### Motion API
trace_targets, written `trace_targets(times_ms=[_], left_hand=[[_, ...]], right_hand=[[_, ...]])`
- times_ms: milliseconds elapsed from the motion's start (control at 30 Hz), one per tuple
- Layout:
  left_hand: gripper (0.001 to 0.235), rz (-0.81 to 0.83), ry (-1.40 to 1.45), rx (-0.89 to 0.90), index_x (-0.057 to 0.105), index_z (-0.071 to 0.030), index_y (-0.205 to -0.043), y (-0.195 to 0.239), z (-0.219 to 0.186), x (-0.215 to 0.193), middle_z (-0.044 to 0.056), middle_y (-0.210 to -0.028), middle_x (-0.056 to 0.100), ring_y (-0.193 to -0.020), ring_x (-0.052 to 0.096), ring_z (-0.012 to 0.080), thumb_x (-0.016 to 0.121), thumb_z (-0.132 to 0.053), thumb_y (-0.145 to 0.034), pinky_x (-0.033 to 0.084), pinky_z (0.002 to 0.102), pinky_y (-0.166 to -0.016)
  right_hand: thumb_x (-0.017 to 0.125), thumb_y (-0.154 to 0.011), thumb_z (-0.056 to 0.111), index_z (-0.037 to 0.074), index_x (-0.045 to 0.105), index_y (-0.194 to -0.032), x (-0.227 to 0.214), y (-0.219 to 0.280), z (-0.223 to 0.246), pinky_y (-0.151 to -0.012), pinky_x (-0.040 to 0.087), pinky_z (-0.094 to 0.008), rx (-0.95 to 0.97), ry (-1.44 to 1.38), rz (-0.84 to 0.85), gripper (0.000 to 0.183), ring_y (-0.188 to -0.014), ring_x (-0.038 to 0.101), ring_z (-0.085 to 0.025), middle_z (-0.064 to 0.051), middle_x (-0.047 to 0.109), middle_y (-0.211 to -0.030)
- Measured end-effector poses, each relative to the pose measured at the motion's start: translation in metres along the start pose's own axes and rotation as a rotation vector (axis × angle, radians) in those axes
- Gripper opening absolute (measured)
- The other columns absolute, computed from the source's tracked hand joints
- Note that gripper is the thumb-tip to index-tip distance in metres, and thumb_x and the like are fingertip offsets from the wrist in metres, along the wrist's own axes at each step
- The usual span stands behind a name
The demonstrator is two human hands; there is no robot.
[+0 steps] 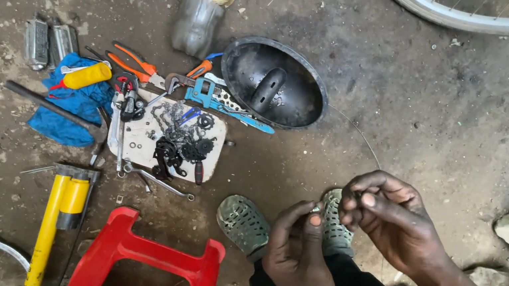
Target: The person handles a thin metal wire and small parts, then attaches the wire to the rear wheel hub of a bicycle. They later search through a toolbox for additional small parts and continue working on the wheel hub.
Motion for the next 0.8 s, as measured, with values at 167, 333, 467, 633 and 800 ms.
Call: trace_targets(times_ms=[167, 333, 467, 633, 800], left_hand=[[0.014, -0.017, -0.065, -0.062, 0.08, -0.002, -0.096, 0.007, 0.002, 0.002, 0.011, -0.087, 0.082, -0.081, 0.078, 0.0191, 0.079, -0.007, -0.083, 0.062, 0.03, -0.072], [0.011, 0.028, -0.043, -0.069, 0.079, -0.005, -0.093, 0.012, 0.001, 0.007, 0.013, -0.086, 0.084, -0.082, 0.081, 0.0219, 0.08, -0.01, -0.083, 0.063, 0.034, -0.071], [0.01, 0.099, -0.039, -0.016, 0.076, -0.002, -0.093, 0.023, -0.012, 0.014, 0.011, -0.087, 0.08, -0.082, 0.079, 0.0221, 0.078, -0.008, -0.084, 0.063, 0.034, -0.072], [0.01, 0.251, 0.132, 0.049, 0.072, 0.002, -0.09, 0.065, -0.049, 0.035, 0.014, -0.091, 0.073, -0.085, 0.07, 0.0213, 0.074, 0.008, -0.083, 0.056, 0.03, -0.075], [0.011, 0.287, -0.052, 0.052, 0.074, -0.005, -0.08, 0.107, -0.091, 0.052, 0.009, -0.079, 0.074, -0.076, 0.07, 0.0206, 0.077, 0.004, -0.074, 0.055, 0.034, -0.07]], right_hand=[[0.061, -0.098, 0.008, -0.003, 0.06, -0.105, 0.007, 0.019, 0.007, -0.056, 0.041, -0.029, 0.13, -0.414, -0.007, 0.013, -0.068, 0.047, -0.02, -0.011, 0.052, -0.082], [0.058, -0.102, 0.012, 0.004, 0.056, -0.101, 0.015, 0.03, 0.022, -0.056, 0.039, -0.028, 0.166, -0.567, 0.008, 0.008, -0.067, 0.043, -0.015, -0.005, 0.047, -0.083], [0.057, -0.102, 0.011, 0.002, 0.055, -0.101, 0.019, 0.04, 0.039, -0.056, 0.038, -0.028, 0.108, -0.469, 0.012, 0.008, -0.068, 0.045, -0.017, -0.007, 0.048, -0.083], [0.067, -0.097, 0.01, -0.004, 0.068, -0.106, 0.021, 0.073, 0.074, -0.058, 0.052, -0.033, -0.072, 0.144, -0.037, 0.017, -0.071, 0.065, -0.024, -0.017, 0.068, -0.086], [0.066, -0.091, -0.002, -0.005, 0.074, -0.1, 0.048, 0.113, 0.119, -0.071, 0.054, -0.029, -0.166, 0.653, -0.115, 0.012, -0.084, 0.067, -0.02, -0.012, 0.068, -0.087]])
Point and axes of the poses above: each hand's wrist, its own y-axis away from the middle knuckle, its own x-axis out of the palm, z = x × y, the point moved 4 cm from there along -y, towards the middle knuckle
